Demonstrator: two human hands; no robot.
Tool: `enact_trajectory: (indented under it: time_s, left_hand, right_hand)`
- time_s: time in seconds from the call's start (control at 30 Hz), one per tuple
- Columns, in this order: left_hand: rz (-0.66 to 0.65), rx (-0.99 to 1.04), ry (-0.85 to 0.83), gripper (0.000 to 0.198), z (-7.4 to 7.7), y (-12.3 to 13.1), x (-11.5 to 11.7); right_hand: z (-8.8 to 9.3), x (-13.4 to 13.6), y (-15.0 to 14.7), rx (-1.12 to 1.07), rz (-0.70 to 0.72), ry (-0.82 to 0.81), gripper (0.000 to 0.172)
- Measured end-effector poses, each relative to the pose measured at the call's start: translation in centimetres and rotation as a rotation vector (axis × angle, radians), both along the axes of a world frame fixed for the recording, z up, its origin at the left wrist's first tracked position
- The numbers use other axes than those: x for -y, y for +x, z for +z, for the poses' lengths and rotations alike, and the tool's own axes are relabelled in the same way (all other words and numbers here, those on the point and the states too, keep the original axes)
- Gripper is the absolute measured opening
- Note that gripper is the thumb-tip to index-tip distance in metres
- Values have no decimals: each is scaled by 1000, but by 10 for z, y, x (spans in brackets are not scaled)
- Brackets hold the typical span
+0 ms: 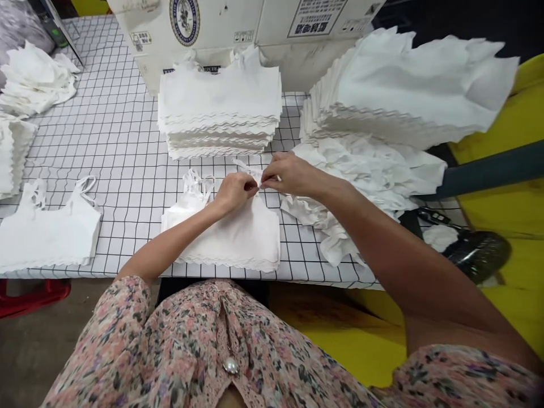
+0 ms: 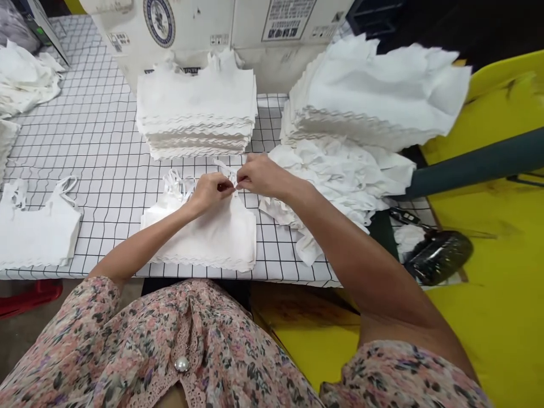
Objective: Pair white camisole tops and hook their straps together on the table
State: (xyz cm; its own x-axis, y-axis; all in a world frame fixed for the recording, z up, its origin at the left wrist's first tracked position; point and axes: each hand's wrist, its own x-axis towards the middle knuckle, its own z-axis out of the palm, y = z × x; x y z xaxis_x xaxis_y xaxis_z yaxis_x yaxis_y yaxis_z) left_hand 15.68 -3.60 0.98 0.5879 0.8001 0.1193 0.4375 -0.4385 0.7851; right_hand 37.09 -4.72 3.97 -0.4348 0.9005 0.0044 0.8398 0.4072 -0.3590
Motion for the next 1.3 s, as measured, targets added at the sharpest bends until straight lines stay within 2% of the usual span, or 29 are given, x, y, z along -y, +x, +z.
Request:
enact_trajectory:
  time_s: [0.13,0.27,0.33,0.43,0.5,0.63,0.73,0.8,0.83,0.93,1.0,1.07,1.13,1.23,1.3]
  left_hand:
    - [-21,0,32,7,-5,2,7]
    - [-58,-7,81,6,-12,10,8]
    - [-36,-45,85,14,-15,11,6]
    - [21,-67,63,17,-19,9,3]
    - [49,-76,38,17,-20,7,1]
    - [72,-127,-3,14,-12,2,4]
    - [76,-87,17,17,2,-12,21]
    - [41,16,-115,10,12,-24,40]
    - [-1,84,-279,15,16,-29,52]
    - [-118,344,-972,41,23,-34,83]
    - [-70,527,-1292,40,26,-29,96]
    - [43,644,-1391,27,30,-23,101]
    - [114,689,-1390,16,35,-19,99]
    - [105,699,-1387,16,43,-18,93]
    - [70,681,-1370,16,46,-17,88]
  right_hand:
    - [8,13,12,-55,-51,25,29]
    - [19,22,8,-71,-49,32,24]
    - [27,31,7,-16,-52,24,28]
    - [41,59,17,69,-82,59,38]
    - [52,87,25,80,-99,139,43]
    - [66,135,23,111,-158,312,46]
    - [61,149,5,172,-230,386,42]
    - [53,150,-11,216,-270,422,41]
    - [48,150,-19,227,-287,430,41]
    - [37,154,-47,198,-328,398,39]
    - [32,162,-64,171,-331,359,38]
    - [28,171,-74,127,-294,341,35]
    - [25,177,-75,16,-260,332,34]
    - [22,176,-64,-229,-329,305,35]
    - [19,168,-57,-363,-361,221,36]
